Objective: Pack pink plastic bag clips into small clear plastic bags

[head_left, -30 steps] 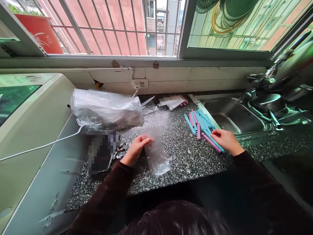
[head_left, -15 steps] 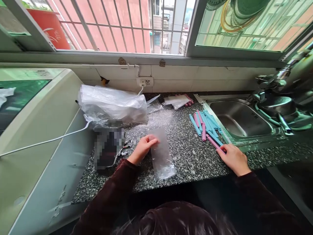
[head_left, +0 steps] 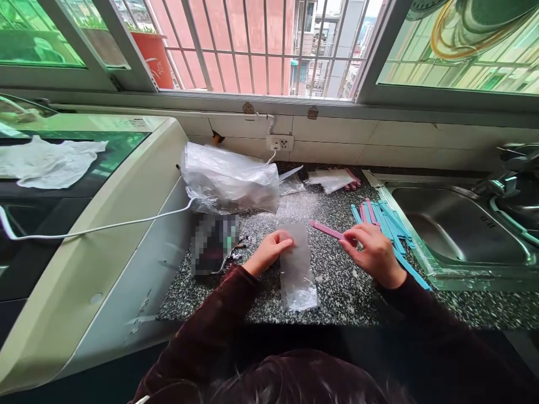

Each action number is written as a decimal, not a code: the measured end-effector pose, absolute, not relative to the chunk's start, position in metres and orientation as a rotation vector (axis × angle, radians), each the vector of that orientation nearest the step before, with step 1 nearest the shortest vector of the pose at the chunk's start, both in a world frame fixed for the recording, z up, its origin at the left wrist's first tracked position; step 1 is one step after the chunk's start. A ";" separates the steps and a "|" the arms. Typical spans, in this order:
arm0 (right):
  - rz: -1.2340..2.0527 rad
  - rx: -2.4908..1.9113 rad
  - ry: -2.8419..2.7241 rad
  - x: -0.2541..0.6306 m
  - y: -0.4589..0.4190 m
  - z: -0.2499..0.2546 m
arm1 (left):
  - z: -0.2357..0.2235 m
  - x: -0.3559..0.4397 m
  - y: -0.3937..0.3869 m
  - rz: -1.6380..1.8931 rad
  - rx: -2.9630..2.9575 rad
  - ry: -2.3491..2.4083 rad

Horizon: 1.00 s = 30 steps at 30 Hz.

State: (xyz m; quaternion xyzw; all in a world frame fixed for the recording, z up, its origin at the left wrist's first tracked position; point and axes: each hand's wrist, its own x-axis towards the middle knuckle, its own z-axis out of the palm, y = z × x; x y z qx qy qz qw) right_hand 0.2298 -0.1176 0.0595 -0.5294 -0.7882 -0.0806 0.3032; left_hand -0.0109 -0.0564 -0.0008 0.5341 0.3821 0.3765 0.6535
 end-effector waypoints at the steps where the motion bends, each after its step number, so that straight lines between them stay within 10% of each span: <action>1: -0.187 -1.333 -2.116 0.221 -0.111 0.060 | -0.001 -0.011 -0.057 0.844 1.174 0.852; 30: 0.428 -1.278 -1.982 0.186 -0.079 0.014 | -0.007 -0.007 -0.054 0.797 1.049 0.805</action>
